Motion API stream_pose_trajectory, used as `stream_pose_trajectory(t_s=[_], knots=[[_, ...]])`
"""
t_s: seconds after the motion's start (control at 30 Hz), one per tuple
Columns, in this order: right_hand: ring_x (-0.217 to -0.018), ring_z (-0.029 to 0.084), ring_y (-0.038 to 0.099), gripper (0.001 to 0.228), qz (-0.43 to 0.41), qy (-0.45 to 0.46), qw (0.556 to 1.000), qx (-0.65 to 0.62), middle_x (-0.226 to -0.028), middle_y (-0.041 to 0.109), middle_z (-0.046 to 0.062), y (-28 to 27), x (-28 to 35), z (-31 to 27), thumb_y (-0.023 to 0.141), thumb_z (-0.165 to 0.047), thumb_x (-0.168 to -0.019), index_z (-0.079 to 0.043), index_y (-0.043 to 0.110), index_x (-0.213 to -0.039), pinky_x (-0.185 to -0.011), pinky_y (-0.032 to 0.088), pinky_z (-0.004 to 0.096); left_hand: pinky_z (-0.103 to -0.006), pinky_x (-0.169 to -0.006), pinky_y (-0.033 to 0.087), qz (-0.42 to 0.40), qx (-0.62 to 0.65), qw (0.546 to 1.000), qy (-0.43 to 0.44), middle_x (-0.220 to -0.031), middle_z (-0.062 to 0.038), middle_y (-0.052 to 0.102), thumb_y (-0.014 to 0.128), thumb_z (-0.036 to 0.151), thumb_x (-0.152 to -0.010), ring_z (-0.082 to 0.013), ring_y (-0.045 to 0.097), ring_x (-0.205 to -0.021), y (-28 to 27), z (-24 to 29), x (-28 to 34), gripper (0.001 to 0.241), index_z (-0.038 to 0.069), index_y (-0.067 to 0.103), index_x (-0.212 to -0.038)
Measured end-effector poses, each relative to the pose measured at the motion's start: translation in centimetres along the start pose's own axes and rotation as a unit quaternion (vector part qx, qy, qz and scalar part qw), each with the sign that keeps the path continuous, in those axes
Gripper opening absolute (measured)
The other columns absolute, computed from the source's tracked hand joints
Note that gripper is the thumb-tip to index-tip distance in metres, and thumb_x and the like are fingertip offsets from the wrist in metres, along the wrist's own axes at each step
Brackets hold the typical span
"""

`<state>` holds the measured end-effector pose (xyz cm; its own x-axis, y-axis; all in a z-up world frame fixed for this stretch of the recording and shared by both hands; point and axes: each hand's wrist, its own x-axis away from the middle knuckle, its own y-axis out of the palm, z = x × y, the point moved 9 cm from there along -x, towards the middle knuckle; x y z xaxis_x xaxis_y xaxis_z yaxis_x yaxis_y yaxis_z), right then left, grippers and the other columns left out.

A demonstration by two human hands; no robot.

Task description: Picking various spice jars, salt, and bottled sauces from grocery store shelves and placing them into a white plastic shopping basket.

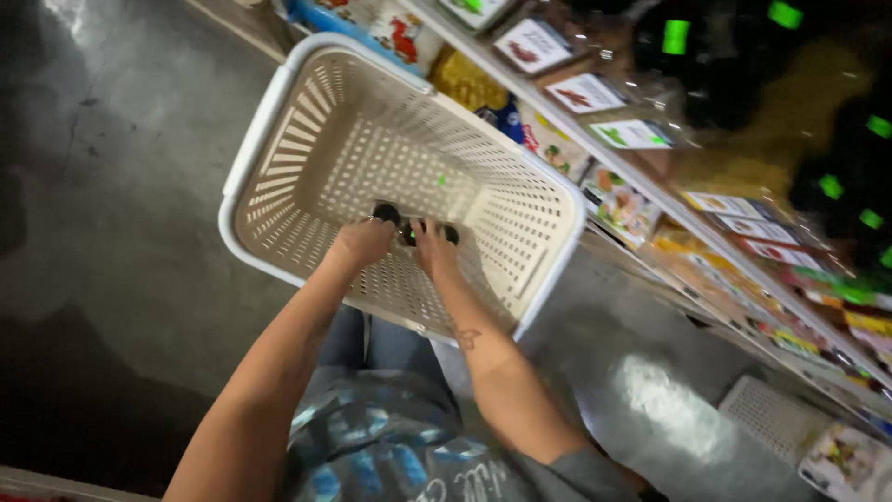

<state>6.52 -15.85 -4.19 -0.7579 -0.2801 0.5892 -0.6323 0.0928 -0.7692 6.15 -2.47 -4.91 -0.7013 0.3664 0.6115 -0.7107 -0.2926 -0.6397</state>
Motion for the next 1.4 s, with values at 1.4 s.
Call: stream_pose_trajectory(t_s=[1.4], knots=[[-0.121,0.043,0.061,0.076,0.414,0.090,0.906,0.026,-0.139,0.060,0.017,-52.6,31.0,9.9,0.081,-0.035,-0.081,-0.015,0.052,-0.149,-0.095,0.052,0.050,-0.0365,-0.078,0.061,0.106,0.347,0.892,0.269,-0.127,-0.015,0.071,0.066,0.030,-0.099,-0.0237,0.077,-0.101,-24.1,35.9,9.2,0.044,0.005,0.056,-0.135]])
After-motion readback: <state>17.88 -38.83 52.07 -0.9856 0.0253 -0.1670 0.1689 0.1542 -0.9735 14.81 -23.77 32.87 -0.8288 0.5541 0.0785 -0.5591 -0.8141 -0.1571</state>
